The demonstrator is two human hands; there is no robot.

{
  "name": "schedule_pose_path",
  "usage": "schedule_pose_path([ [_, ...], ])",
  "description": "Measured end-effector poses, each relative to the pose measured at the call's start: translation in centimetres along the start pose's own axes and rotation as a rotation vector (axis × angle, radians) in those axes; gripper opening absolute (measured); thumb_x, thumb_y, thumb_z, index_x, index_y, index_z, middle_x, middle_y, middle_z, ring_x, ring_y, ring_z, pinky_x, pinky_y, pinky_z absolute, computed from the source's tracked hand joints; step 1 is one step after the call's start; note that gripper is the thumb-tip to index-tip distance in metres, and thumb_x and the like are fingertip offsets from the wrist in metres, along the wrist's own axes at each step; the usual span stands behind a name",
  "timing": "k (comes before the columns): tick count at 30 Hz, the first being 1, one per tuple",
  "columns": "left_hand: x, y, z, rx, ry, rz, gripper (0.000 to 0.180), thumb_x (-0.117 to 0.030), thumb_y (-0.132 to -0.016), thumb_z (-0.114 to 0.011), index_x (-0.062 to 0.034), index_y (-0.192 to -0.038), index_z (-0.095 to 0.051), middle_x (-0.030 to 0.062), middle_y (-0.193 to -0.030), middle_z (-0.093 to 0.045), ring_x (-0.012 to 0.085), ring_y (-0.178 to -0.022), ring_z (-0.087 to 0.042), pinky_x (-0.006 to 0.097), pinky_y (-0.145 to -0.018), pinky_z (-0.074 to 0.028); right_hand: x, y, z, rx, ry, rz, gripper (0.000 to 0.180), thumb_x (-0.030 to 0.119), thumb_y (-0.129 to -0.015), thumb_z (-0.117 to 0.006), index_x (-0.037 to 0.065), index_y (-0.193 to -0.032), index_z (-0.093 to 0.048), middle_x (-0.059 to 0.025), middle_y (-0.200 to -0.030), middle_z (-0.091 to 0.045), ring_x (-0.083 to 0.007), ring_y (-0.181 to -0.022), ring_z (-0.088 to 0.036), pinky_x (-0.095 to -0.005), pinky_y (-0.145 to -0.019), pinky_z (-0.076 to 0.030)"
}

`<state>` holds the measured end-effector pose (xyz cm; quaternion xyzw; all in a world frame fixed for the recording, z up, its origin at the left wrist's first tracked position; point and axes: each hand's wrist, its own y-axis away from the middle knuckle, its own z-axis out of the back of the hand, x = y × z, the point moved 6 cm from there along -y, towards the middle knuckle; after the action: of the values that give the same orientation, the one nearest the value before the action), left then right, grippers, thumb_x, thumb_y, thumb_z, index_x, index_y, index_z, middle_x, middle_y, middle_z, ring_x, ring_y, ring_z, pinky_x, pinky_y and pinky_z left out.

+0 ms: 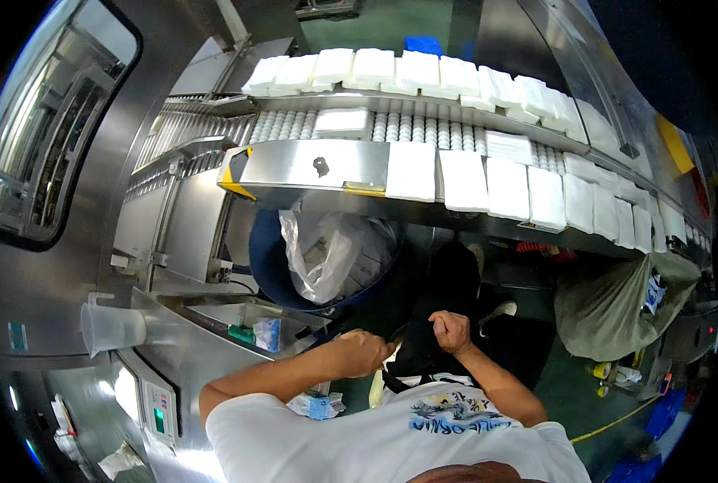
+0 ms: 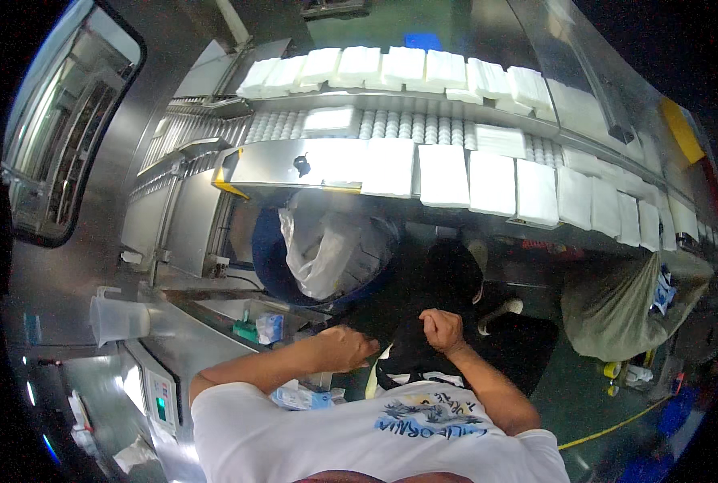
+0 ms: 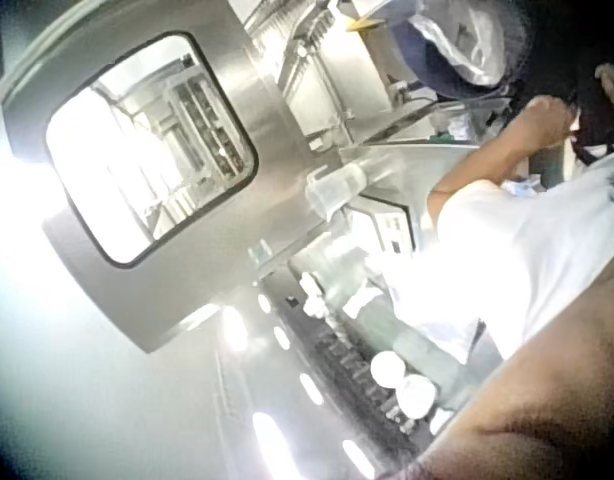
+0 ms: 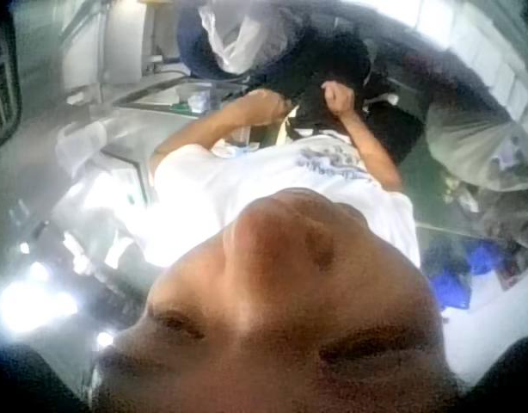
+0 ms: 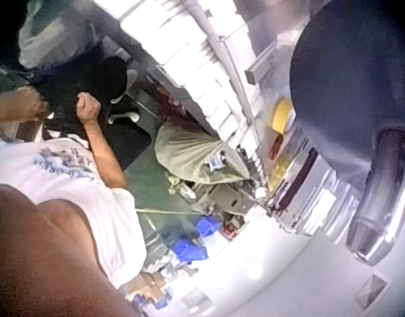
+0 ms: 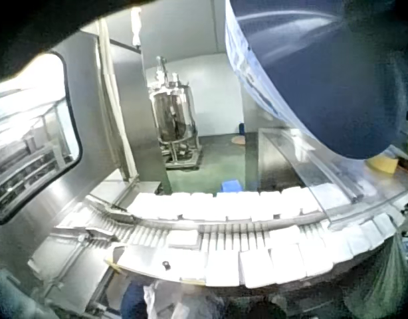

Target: The person picks up white rectangular packages from a conveyor belt, inspects them by turning them over in their hands, and places them back on the belt. This process is repeated continuously throughout the video.

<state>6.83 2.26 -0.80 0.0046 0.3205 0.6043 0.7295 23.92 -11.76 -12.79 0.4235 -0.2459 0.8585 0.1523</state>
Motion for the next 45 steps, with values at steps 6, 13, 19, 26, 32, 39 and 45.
schedule_pose_path([
  [6, 0.7, -0.6, -0.7, 0.035, 0.047, 0.014, 0.038, -0.031, -0.092, -0.076, -0.0018, -0.114, -0.068, 0.0181, -0.085, -0.075, 0.0386, -0.083, -0.077, 0.048, -0.069, -0.061, -0.6, 0.6, -0.8, -0.024, 0.013, -0.003, 0.025, 0.019, -0.102, -0.053, 0.004, -0.09, -0.069, -0.0074, -0.058, -0.059, -0.0249, -0.053, -0.064, -0.0377, -0.055, -0.051],
  [13, 1.0, -0.8, -1.1, 0.211, 0.134, 0.078, 0.035, -0.032, -0.094, -0.073, -0.0035, -0.113, -0.072, 0.0204, -0.104, -0.077, 0.038, -0.101, -0.076, 0.05, -0.082, -0.061, -1.2, 0.7, -1.5, 0.008, 0.0, 0.02, 0.022, 0.012, -0.101, -0.054, 0.003, -0.089, -0.07, -0.0115, -0.064, -0.064, -0.0277, -0.054, -0.066, -0.0385, -0.054, -0.052],
  [19, 2.2, -1.6, -2.8, 0.22, 0.04, 0.119, 0.042, -0.035, -0.093, -0.076, -0.0044, -0.121, -0.072, 0.0187, -0.11, -0.076, 0.0397, -0.106, -0.074, 0.05, -0.085, -0.061, -1.4, 0.7, -1.8, 0.017, -0.081, -0.031, 0.036, 0.024, -0.109, -0.047, 0.0, -0.09, -0.066, -0.0065, -0.057, -0.057, -0.0178, -0.051, -0.061, -0.032, -0.052, -0.047],
  [26, 3.4, -1.6, -1.3, 0.238, 0.043, 0.178, 0.047, -0.036, -0.091, -0.077, -0.0042, -0.124, -0.068, 0.0193, -0.111, -0.075, 0.0402, -0.109, -0.073, 0.052, -0.089, -0.06, -1.3, 0.7, -1.8, 0.027, -0.109, -0.028, 0.036, 0.023, -0.109, -0.047, 0.0, -0.09, -0.066, -0.0071, -0.057, -0.058, -0.0176, -0.05, -0.061, -0.0319, -0.052, -0.048],
  [32, 4.5, -3.0, -2.4, 0.193, 0.056, 0.221, 0.043, -0.033, -0.092, -0.076, -0.0036, -0.122, -0.069, 0.0196, -0.109, -0.075, 0.0406, -0.108, -0.073, 0.052, -0.091, -0.059, -0.3, 1.5, -1.3, 0.076, -0.122, -0.016, 0.036, 0.024, -0.111, -0.045, 0.0, -0.095, -0.067, -0.0077, -0.058, -0.061, -0.0196, -0.051, -0.063, -0.0339, -0.051, -0.049],
  [39, 6.9, -2.5, 2.1, 0.047, 0.147, 0.404, 0.04, -0.033, -0.093, -0.076, -0.0035, -0.118, -0.07, 0.0222, -0.107, -0.075, 0.043, -0.106, -0.072, 0.055, -0.089, -0.056, -0.9, 0.2, -1.7, 0.093, -0.14, -0.006, 0.024, 0.017, -0.104, -0.054, 0.004, -0.101, -0.073, -0.0102, -0.07, -0.066, -0.0233, -0.061, -0.067, -0.0359, -0.06, -0.053],
  [45, 7.8, -2.2, 1.8, 0.049, 0.058, 0.45, 0.044, -0.033, -0.092, -0.079, -0.0005, -0.12, -0.068, 0.0224, -0.1, -0.076, 0.0423, -0.101, -0.073, 0.052, -0.086, -0.058, 5.0, -3.0, 1.1, 0.479, -0.23, -0.082, 0.017, 0.017, -0.105, -0.06, 0.003, -0.104, -0.07, -0.0131, -0.078, -0.072, -0.0259, -0.07, -0.074, -0.0365, -0.066, -0.057],
])
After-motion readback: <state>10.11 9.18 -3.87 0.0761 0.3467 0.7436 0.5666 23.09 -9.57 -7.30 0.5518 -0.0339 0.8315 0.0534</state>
